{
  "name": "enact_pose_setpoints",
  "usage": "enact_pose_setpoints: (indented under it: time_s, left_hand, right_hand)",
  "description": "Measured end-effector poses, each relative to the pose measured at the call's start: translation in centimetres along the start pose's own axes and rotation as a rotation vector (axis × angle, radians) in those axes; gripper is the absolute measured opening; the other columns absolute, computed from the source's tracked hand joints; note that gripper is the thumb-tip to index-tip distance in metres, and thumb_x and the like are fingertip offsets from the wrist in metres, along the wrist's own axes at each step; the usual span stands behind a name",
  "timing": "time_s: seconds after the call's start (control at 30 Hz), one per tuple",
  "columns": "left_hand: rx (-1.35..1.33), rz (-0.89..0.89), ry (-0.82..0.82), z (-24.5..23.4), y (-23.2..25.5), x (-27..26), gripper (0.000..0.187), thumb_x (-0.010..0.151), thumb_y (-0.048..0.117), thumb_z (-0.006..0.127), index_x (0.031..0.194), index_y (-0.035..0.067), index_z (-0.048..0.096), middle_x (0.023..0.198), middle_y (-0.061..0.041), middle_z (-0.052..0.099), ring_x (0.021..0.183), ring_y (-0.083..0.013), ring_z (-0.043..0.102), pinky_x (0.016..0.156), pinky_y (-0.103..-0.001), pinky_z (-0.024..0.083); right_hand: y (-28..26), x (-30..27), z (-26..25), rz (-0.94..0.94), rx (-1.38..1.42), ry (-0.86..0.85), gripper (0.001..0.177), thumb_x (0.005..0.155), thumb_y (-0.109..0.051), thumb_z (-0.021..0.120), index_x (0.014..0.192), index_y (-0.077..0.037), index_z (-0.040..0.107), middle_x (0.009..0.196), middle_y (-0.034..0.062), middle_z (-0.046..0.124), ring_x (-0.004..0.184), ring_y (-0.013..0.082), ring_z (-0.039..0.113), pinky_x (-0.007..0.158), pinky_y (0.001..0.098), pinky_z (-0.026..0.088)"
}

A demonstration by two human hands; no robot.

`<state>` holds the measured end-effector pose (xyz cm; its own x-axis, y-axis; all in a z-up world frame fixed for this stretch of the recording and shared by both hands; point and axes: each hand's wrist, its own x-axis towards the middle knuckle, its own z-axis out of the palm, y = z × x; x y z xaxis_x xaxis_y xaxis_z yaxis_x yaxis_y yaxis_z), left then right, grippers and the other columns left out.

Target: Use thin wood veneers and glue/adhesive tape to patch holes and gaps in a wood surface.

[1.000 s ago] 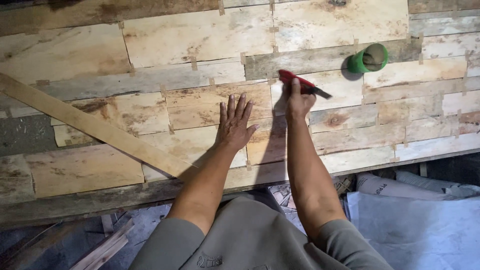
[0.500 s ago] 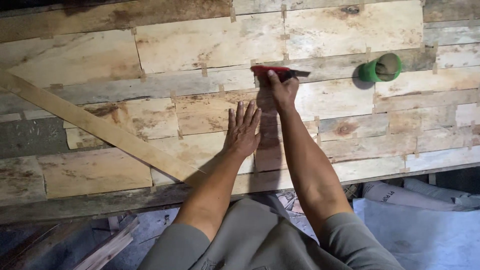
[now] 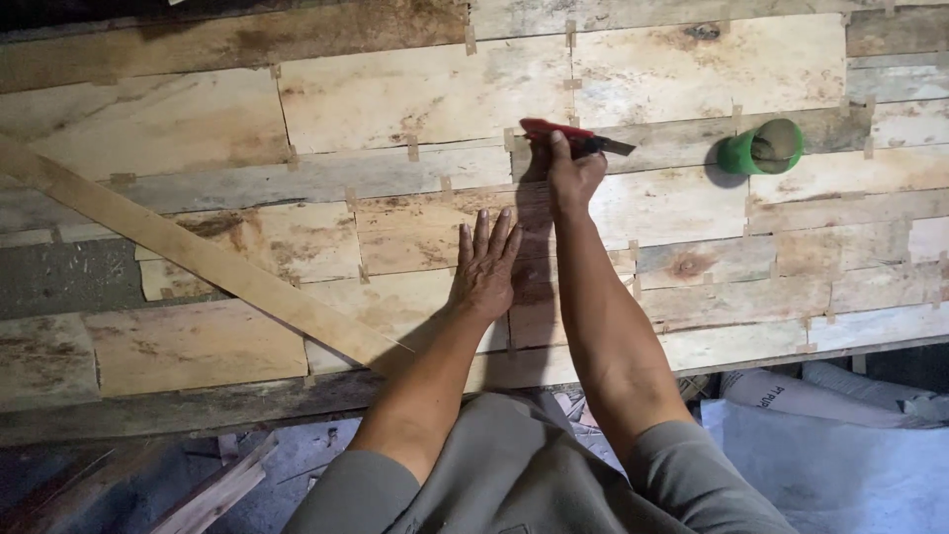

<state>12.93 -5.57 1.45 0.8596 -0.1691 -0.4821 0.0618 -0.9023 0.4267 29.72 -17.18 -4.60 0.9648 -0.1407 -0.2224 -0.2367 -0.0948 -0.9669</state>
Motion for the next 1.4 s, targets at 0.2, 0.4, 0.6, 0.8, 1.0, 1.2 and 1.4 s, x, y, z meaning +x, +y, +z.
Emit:
enact_pose_setpoints:
  time_s: [0.2,0.4,0.6,0.8,1.0,1.2,1.4]
  left_hand:
    - [0.182,0.001,-0.023,0.0,0.0,0.1,0.084,0.09,0.01,0.056,0.165,0.015,0.019,0.173,-0.004,-0.006,0.158,-0.0347,-0.008,0.125,-0.055,-0.007]
    - [0.233,-0.014,-0.061,-0.3,0.3,0.0,0.081,0.091,0.009,0.055,0.163,0.015,0.019,0.174,-0.005,-0.007,0.159,-0.0362,-0.009,0.126,-0.057,-0.007]
    - [0.249,0.025,0.039,0.4,-0.2,-0.2,0.085,0.091,0.014,0.059,0.166,0.016,0.019,0.174,-0.007,-0.003,0.159,-0.0373,-0.005,0.126,-0.058,-0.005]
    - [0.122,0.058,0.13,1.3,-0.6,0.2,0.09,0.093,0.041,0.067,0.164,0.019,0.017,0.173,-0.008,0.003,0.158,-0.0388,0.0,0.126,-0.059,0.0]
    - [0.173,0.046,0.088,0.3,-0.2,0.2,0.088,0.095,0.048,0.061,0.164,0.02,0.015,0.172,-0.008,0.001,0.157,-0.0386,-0.001,0.126,-0.059,-0.001]
    - [0.131,0.065,0.093,0.8,-0.4,0.4,0.086,0.098,0.056,0.052,0.164,0.019,0.012,0.172,-0.008,-0.003,0.158,-0.0378,-0.005,0.125,-0.059,-0.004]
    - [0.174,0.045,0.039,0.4,0.0,0.3,0.086,0.099,0.059,0.049,0.165,0.019,0.01,0.173,-0.009,-0.005,0.158,-0.0379,-0.008,0.125,-0.06,-0.004]
  right_hand:
    - [-1.4,0.1,0.6,0.078,-0.025,0.045,0.016,0.093,-0.011,0.075,0.1,0.003,0.073,0.095,0.0166,0.079,0.084,0.0221,0.078,0.073,0.0366,0.065]
    - [-1.5,0.2,0.7,0.044,0.052,0.029,0.015,0.092,-0.012,0.071,0.099,0.001,0.074,0.094,0.016,0.08,0.081,0.0207,0.08,0.072,0.0352,0.067]
    - [-2.1,-0.2,-0.1,0.154,0.127,0.132,0.014,0.088,-0.013,0.073,0.097,-0.001,0.074,0.09,0.0158,0.081,0.077,0.0216,0.08,0.068,0.0354,0.067]
    - [-1.8,-0.5,-1.5,0.108,0.007,-0.012,0.014,0.093,-0.014,0.074,0.098,0.0,0.075,0.093,0.0159,0.08,0.081,0.021,0.076,0.076,0.0368,0.063]
    - [-0.8,-0.7,-2.1,0.063,0.033,0.018,0.018,0.091,-0.015,0.075,0.103,-0.001,0.074,0.098,0.0153,0.079,0.086,0.0202,0.076,0.079,0.037,0.063]
    - [-1.4,-1.2,-2.8,0.143,-0.098,-0.013,0.02,0.091,-0.018,0.074,0.105,-0.004,0.075,0.102,0.0129,0.08,0.092,0.0202,0.078,0.083,0.0349,0.065]
    - [-2.0,-1.2,-2.8,0.15,-0.147,0.008,0.016,0.092,-0.017,0.072,0.103,-0.006,0.075,0.097,0.0126,0.08,0.085,0.0196,0.079,0.079,0.0356,0.067]
